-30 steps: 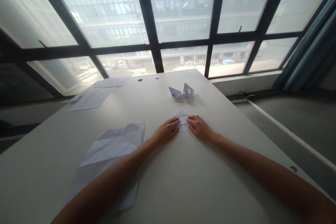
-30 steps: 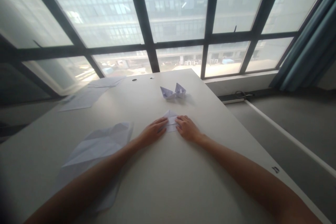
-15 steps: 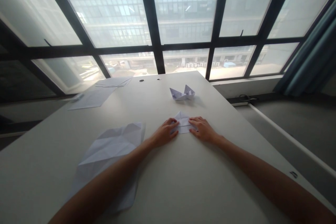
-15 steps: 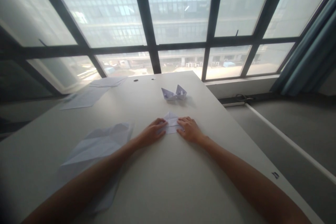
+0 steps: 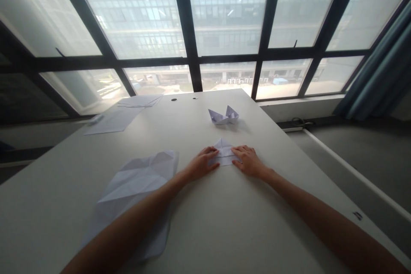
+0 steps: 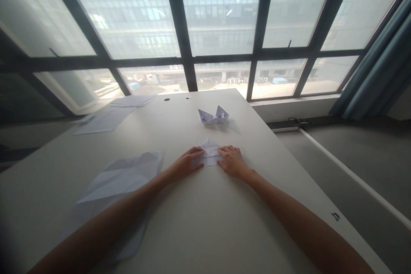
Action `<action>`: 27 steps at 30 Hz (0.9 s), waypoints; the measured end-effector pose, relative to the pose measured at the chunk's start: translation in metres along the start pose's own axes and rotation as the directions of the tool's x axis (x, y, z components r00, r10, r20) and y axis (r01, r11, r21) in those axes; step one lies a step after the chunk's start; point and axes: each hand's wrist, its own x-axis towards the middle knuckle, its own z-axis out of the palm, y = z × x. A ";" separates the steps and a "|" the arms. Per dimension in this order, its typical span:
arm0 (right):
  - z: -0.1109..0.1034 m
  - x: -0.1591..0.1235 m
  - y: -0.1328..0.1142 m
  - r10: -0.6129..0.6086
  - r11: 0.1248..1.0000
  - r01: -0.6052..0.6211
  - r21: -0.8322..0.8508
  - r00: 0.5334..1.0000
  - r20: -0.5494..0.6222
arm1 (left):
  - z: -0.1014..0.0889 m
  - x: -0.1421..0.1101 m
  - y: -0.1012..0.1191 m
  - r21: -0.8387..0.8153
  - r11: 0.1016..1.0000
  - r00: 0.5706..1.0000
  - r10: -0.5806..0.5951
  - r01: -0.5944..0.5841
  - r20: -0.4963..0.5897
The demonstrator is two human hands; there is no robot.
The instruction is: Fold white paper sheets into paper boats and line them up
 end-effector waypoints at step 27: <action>-0.004 0.002 0.012 0.024 1.000 -0.024 -0.004 0.998 0.057 | -0.020 0.003 0.006 0.057 0.997 0.970 -0.058 0.046 0.235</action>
